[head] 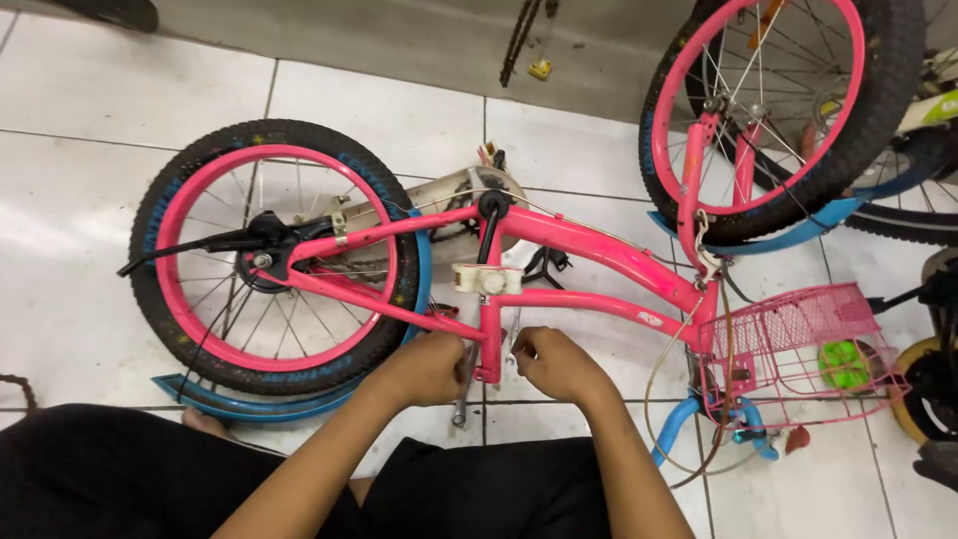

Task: Tightening the rear wheel axle nut of a pink bicycle using a wrench and pliers.

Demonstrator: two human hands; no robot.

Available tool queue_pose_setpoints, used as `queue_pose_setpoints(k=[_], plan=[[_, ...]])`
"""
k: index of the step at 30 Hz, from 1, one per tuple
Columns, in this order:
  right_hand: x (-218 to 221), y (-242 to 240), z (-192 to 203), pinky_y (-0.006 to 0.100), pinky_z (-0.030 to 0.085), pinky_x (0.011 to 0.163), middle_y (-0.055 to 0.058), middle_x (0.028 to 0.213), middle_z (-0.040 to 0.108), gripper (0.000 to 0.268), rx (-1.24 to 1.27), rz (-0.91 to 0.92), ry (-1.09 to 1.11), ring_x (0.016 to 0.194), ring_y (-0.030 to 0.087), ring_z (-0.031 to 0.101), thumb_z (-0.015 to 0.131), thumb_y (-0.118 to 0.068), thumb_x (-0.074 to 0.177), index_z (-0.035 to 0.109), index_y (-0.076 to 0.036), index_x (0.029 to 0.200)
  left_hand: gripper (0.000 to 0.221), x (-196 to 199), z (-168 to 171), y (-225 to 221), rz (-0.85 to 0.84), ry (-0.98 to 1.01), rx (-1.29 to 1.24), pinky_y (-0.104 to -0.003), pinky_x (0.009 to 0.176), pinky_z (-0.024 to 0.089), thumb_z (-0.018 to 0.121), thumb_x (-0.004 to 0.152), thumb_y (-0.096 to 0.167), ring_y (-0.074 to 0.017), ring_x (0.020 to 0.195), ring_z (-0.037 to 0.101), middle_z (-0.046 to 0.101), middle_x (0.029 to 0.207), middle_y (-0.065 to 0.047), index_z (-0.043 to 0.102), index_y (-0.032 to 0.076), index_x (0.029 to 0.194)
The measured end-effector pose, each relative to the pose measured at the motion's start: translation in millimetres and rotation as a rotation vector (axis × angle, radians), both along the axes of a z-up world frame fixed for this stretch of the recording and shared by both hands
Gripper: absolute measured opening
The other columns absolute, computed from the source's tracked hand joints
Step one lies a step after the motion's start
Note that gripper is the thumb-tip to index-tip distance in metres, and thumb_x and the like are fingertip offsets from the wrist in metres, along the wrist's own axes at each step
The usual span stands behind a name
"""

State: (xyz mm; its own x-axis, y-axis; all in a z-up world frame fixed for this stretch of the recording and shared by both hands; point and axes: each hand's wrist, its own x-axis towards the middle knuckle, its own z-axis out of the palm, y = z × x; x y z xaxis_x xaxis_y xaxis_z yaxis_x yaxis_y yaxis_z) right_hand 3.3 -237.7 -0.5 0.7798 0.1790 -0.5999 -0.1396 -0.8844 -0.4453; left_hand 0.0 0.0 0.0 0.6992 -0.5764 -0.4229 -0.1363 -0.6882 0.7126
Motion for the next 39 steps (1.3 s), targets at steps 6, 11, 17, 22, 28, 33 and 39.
queue_pose_setpoints(k=[6, 11, 17, 22, 28, 33, 39], plan=[[-3, 0, -19, 0.044, 0.057, 0.069, 0.019, 0.083, 0.075, 0.031, -0.005, -0.027, 0.039, 0.079, 0.034, 0.074, 0.057, -0.019, 0.094, 0.074, 0.001, 0.110, 0.039, -14, -64, -38, 0.063, -0.084, 0.220, -0.057, 0.084, 0.058, 0.071, 0.087, 0.029, -0.0442, 0.100, 0.073, 0.074, 0.104, -0.022, 0.062, 0.001, 0.113], [2, 24, 7, 0.041, 0.055, 0.062, 0.013, 0.070, 0.071, 0.028, -0.002, -0.029, -0.083, 0.067, 0.031, 0.072, 0.058, -0.024, 0.094, 0.074, -0.004, 0.104, 0.033, -19, -105, -47, 0.126, -0.106, 0.265, -0.053, 0.084, 0.059, 0.070, 0.087, 0.026, -0.0410, 0.098, 0.074, 0.074, 0.101, -0.017, 0.062, 0.004, 0.111], [-1, 54, 40, 0.051, 0.056, 0.075, 0.020, 0.089, 0.074, 0.040, 0.305, 0.079, -0.296, 0.082, 0.039, 0.072, 0.058, -0.014, 0.089, 0.065, -0.003, 0.126, 0.027, -13, -107, -42, 0.152, -0.105, 0.273, -0.050, 0.079, 0.061, 0.065, 0.085, 0.023, -0.0397, 0.091, 0.076, 0.074, 0.089, -0.019, 0.070, -0.001, 0.097], [0, 58, 30, 0.052, 0.056, 0.081, 0.019, 0.093, 0.073, 0.038, 0.347, 0.145, -0.406, 0.088, 0.039, 0.071, 0.057, -0.009, 0.091, 0.064, -0.004, 0.128, 0.038, 0, -103, -18, 0.104, -0.063, 0.239, -0.052, 0.076, 0.060, 0.059, 0.086, 0.033, -0.0418, 0.092, 0.075, 0.075, 0.089, -0.021, 0.073, -0.002, 0.094], [-2, 61, 20, 0.048, 0.055, 0.089, 0.016, 0.098, 0.074, 0.035, 0.339, 0.165, -0.399, 0.097, 0.037, 0.071, 0.060, -0.011, 0.090, 0.067, -0.007, 0.125, 0.050, 7, 22, 33, 0.000, 0.068, 0.285, -0.055, 0.083, 0.056, 0.047, 0.088, 0.037, -0.0447, 0.099, 0.072, 0.074, 0.099, -0.022, 0.074, -0.003, 0.103], [-4, 96, 53, 0.055, 0.043, 0.107, 0.017, 0.126, 0.066, 0.044, 0.466, 0.276, -0.398, 0.123, 0.043, 0.058, 0.067, -0.010, 0.087, 0.065, -0.008, 0.130, 0.050, 16, 119, 89, -0.031, 0.116, 0.272, -0.060, 0.097, 0.050, 0.046, 0.091, 0.032, -0.0484, 0.116, 0.066, 0.072, 0.114, -0.028, 0.071, -0.008, 0.110], [-1, 133, 22, 0.035, 0.058, 0.095, 0.015, 0.137, 0.061, 0.069, 0.864, -0.186, -0.247, 0.107, 0.026, 0.072, 0.073, 0.001, 0.084, 0.047, -0.006, 0.148, 0.045, 24, 118, 166, 0.063, -0.048, 0.103, -0.048, 0.074, 0.052, 0.066, 0.089, 0.047, -0.0411, 0.076, 0.070, 0.068, 0.069, -0.019, 0.072, 0.003, 0.080]])
